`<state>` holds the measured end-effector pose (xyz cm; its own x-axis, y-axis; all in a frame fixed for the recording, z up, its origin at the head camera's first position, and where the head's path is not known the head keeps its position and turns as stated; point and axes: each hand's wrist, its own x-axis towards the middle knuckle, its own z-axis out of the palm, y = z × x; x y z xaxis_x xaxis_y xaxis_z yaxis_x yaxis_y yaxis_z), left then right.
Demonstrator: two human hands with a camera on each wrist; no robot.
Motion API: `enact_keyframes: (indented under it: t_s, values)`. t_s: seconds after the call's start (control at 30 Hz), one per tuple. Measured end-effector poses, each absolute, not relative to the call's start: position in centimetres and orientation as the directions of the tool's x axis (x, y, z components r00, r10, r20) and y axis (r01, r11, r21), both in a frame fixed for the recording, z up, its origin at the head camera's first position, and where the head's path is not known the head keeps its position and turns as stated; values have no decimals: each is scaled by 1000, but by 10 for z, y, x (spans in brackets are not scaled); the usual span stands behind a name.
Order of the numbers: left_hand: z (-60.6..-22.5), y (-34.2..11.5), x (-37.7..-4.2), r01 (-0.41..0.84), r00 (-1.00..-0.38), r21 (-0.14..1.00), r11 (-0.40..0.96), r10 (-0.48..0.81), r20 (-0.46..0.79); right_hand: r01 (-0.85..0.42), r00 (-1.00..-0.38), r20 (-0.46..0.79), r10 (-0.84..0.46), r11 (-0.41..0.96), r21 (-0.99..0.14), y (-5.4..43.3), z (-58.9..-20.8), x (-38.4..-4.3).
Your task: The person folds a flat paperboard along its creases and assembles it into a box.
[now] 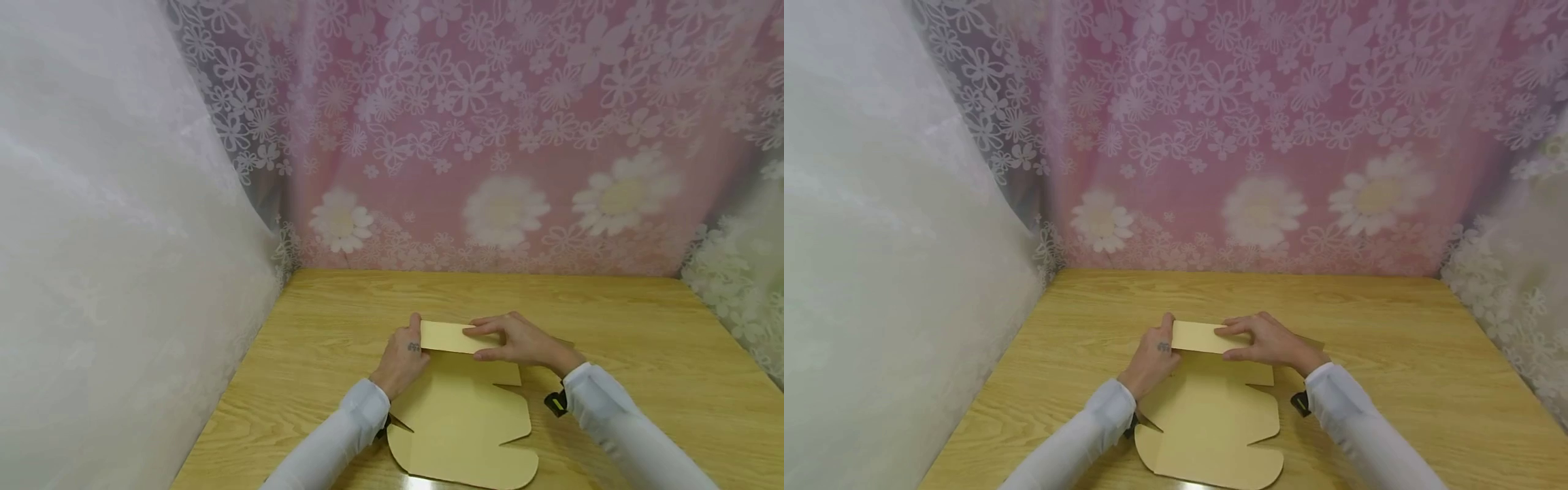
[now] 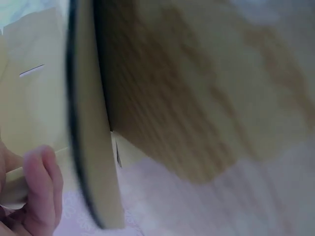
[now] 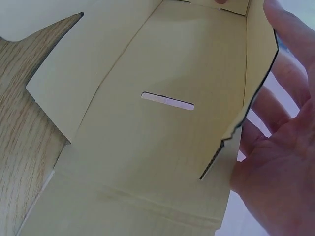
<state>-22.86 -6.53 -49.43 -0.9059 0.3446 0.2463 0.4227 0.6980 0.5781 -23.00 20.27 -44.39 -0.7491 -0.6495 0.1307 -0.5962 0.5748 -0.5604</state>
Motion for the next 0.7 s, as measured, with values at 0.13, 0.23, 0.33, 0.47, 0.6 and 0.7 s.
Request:
enact_keyframes:
  t_s: [0.13,0.23,0.33,0.47,0.6,0.7]
  values:
    - [-495,-69,-229,396,-915,631,667,345,209,-618,-732,150,-665,554,-558,202,-445,-231]
    - [-490,-76,-231,412,-899,633,655,405,166,-621,-726,156,-670,542,-565,203,-446,-232]
    - [-478,-88,-238,484,-828,650,586,547,123,-617,-725,146,-673,541,-572,205,-445,-231]
    - [-463,-107,-248,543,-692,713,444,717,81,-618,-721,138,-679,542,-569,205,-444,-231]
    - [-458,-117,-249,563,-638,712,421,769,50,-627,-727,146,-671,562,-539,206,-443,-229]
    - [-458,-117,-248,570,-633,702,426,773,46,-582,-789,152,-595,644,-496,215,-443,-225]
